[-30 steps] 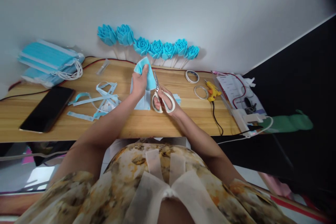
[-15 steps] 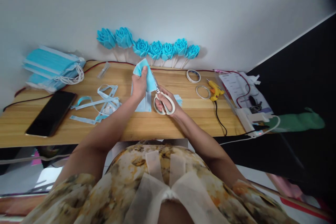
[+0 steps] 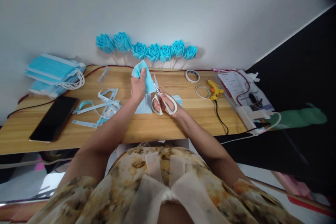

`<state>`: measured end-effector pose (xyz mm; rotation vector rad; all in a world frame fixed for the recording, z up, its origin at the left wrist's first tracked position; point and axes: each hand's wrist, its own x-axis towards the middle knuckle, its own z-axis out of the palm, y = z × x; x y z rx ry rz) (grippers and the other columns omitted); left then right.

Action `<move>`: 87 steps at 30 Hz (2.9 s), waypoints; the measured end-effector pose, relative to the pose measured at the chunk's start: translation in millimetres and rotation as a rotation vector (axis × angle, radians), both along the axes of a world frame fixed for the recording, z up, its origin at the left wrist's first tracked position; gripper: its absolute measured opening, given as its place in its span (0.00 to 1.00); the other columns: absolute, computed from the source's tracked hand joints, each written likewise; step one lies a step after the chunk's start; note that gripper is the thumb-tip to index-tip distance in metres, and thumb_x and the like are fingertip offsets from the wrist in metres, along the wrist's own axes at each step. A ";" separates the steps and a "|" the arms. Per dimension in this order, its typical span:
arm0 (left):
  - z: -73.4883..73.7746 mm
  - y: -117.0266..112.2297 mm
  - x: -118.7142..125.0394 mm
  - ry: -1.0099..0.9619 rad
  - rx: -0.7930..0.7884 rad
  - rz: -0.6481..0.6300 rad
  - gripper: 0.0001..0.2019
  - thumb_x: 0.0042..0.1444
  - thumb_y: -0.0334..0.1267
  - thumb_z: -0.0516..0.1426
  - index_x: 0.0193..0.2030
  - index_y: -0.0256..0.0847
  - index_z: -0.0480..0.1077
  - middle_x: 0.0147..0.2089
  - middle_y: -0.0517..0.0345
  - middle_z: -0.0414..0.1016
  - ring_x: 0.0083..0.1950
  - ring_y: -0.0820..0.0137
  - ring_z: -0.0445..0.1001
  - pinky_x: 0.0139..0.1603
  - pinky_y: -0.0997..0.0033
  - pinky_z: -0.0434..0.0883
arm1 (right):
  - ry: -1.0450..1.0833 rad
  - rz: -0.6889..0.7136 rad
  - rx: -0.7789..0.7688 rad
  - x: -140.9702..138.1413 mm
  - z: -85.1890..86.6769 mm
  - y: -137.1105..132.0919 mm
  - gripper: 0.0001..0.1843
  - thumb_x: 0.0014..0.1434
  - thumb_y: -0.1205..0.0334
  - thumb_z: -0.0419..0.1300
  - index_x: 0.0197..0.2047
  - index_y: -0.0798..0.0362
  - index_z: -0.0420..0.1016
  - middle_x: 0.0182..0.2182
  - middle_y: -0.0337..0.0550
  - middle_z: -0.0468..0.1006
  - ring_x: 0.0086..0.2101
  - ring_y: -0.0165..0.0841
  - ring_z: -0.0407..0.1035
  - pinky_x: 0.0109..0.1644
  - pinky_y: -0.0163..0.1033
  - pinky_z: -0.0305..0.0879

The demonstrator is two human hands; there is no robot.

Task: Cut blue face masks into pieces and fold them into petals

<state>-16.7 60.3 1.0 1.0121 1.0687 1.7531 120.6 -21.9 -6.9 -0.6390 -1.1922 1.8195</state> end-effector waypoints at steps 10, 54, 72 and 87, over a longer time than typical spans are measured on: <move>-1.9 1.4 0.5 -0.001 -0.021 -0.012 0.26 0.53 0.65 0.63 0.30 0.44 0.64 0.25 0.66 0.62 0.25 0.74 0.63 0.28 0.73 0.65 | -0.021 0.054 0.022 3.3 2.6 -1.5 0.29 0.60 0.31 0.61 0.42 0.46 0.57 0.21 0.28 0.71 0.18 0.27 0.64 0.21 0.33 0.61; -7.2 -0.3 4.0 -0.135 -0.114 -0.249 0.31 0.39 0.65 0.71 0.35 0.40 0.71 0.29 0.63 0.70 0.28 0.75 0.68 0.31 0.74 0.68 | -0.039 -0.024 -0.008 5.6 4.7 -5.6 0.32 0.56 0.29 0.63 0.47 0.46 0.61 0.21 0.29 0.73 0.18 0.29 0.66 0.19 0.34 0.62; 2.1 3.7 -16.3 -0.163 -0.169 -0.669 0.21 0.37 0.43 0.78 0.34 0.35 0.79 0.35 0.56 0.84 0.34 0.69 0.79 0.42 0.68 0.76 | -0.068 -0.126 0.003 12.7 17.1 -5.9 0.29 0.56 0.31 0.64 0.39 0.47 0.60 0.22 0.30 0.73 0.19 0.29 0.67 0.20 0.34 0.61; -0.2 8.4 -22.5 -0.053 -0.141 -0.662 0.24 0.37 0.48 0.77 0.37 0.35 0.81 0.39 0.52 0.84 0.37 0.65 0.80 0.45 0.64 0.77 | -0.157 0.046 -0.056 28.5 25.6 14.2 0.27 0.60 0.33 0.60 0.36 0.50 0.64 0.22 0.36 0.74 0.22 0.31 0.70 0.24 0.36 0.66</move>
